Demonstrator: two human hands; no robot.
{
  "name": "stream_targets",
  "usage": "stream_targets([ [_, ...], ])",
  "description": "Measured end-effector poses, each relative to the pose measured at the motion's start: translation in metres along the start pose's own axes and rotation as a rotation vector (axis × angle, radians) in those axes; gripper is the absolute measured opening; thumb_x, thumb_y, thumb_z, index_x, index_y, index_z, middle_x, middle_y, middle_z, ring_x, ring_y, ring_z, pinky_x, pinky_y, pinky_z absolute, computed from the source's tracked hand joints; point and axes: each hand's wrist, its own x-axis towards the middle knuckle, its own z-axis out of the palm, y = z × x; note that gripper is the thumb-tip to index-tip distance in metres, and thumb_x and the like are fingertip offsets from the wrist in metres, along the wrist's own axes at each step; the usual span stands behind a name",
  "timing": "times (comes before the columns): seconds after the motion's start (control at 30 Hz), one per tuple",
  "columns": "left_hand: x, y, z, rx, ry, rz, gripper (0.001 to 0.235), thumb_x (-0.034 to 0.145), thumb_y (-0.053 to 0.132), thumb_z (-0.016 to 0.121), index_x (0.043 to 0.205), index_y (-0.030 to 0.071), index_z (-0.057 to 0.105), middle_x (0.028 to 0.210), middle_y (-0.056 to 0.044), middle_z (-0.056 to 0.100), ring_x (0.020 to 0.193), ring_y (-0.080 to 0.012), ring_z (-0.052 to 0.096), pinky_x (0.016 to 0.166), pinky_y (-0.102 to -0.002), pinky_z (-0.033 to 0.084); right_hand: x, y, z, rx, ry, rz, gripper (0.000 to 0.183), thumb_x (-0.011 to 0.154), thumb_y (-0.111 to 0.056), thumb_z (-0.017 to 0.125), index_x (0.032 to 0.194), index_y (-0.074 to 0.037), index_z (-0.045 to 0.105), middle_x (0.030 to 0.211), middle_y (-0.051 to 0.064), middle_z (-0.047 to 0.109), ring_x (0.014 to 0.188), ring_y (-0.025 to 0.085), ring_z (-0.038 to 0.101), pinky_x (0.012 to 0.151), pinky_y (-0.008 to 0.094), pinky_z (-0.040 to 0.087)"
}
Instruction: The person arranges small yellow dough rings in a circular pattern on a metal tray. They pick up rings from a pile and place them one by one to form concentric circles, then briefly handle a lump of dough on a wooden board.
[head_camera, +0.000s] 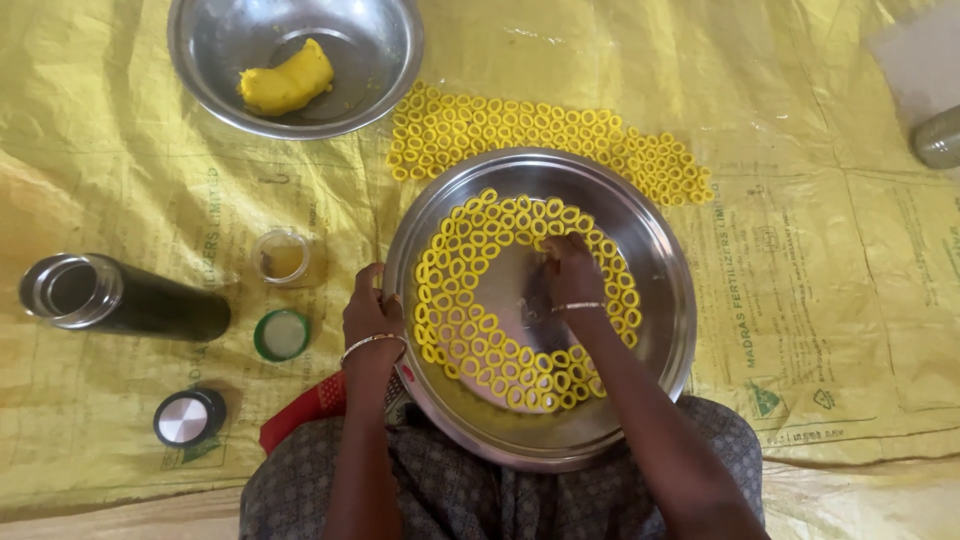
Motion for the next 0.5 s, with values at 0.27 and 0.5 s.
stream_targets([
  [0.27,0.001,-0.022,-0.011,0.104,-0.176,-0.045,0.054,0.092,0.018,0.066,0.141,0.006,0.046,0.098,-0.020,0.073,0.088,-0.0353,0.073,0.079,-0.046,0.056,-0.093,-0.078,-0.009,0.304,-0.564,-0.159,0.012,0.086,-0.005,0.070,0.097,-0.009,0.073,0.091,0.009,0.066,0.076,0.026,0.068,0.068,0.038,0.057],
  [0.5,-0.005,-0.016,-0.003,-0.034,-0.009,-0.001,0.046,0.096,0.017,0.061,0.141,0.007,0.055,0.104,-0.017,0.075,0.089,-0.0311,0.075,0.079,-0.045,0.058,-0.114,-0.104,-0.037,0.141,-0.646,-0.157,0.008,0.086,-0.014,0.071,0.093,-0.011,0.068,0.093,0.009,0.062,0.083,0.033,0.068,0.068,0.045,0.056],
])
